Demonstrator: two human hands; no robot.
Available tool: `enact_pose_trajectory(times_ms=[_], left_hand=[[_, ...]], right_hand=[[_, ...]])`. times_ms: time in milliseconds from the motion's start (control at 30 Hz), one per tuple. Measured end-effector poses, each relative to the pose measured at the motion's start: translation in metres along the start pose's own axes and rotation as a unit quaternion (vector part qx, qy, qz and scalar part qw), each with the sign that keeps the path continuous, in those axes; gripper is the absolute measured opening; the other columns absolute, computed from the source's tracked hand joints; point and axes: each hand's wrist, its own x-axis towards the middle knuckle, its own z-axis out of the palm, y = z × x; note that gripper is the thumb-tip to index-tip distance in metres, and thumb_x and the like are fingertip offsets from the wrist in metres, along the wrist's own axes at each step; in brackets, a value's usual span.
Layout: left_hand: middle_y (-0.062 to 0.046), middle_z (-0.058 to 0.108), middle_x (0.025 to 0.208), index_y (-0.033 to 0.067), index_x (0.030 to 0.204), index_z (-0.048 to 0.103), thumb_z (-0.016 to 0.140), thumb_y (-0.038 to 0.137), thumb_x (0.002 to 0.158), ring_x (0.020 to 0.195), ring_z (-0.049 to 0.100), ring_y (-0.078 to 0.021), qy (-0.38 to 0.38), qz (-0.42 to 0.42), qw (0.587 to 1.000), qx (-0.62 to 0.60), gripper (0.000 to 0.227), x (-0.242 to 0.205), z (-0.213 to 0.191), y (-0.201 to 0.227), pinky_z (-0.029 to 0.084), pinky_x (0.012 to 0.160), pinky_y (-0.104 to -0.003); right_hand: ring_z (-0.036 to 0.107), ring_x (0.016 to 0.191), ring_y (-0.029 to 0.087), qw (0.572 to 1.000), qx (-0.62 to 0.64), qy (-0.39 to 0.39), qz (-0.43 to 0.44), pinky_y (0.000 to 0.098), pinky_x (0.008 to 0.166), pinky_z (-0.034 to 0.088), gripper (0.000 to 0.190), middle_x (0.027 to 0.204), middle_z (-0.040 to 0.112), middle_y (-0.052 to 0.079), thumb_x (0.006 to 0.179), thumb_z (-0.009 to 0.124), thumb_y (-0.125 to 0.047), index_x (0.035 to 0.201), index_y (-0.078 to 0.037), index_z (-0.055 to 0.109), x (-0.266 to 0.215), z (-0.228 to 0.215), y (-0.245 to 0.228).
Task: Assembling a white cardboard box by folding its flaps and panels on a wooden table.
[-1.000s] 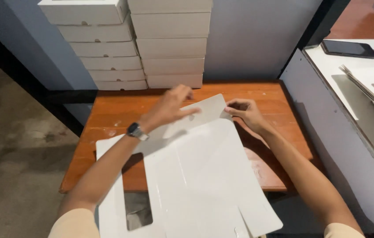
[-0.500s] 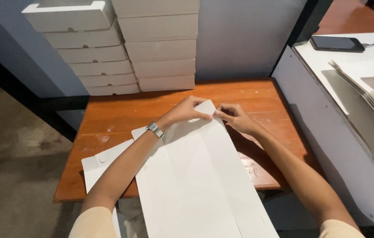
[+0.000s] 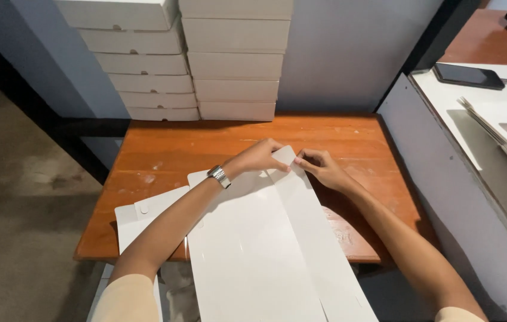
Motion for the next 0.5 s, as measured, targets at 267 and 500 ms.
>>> enact_pose_trajectory(times_ms=[267, 500], left_hand=[[-0.012, 0.076, 0.110, 0.0144, 0.114, 0.077, 0.088, 0.037, 0.068, 0.108, 0.070, -0.0341, -0.010, -0.056, 0.998, -0.033, 0.052, -0.007, 0.002, 0.013, 0.055, 0.089, -0.044], [-0.004, 0.076, 0.097, 0.0172, 0.106, 0.078, 0.087, 0.037, 0.067, 0.094, 0.070, -0.0248, -0.011, -0.012, 0.997, -0.073, 0.045, 0.007, -0.029, 0.010, 0.054, 0.080, -0.037]], right_hand=[[0.051, 0.057, 0.013, 0.990, -0.119, 0.006, -0.073, 0.0268, 0.056, 0.044, 0.031, 0.059, 0.058, 0.003, 0.103, 0.066, -0.025, 0.076, -0.008, 0.067, 0.006, -0.009, 0.049], [0.056, 0.060, 0.019, 0.977, -0.114, 0.073, -0.162, 0.0289, 0.061, 0.047, 0.024, 0.064, 0.058, 0.006, 0.104, 0.065, -0.018, 0.082, -0.008, 0.065, 0.009, -0.004, 0.012]])
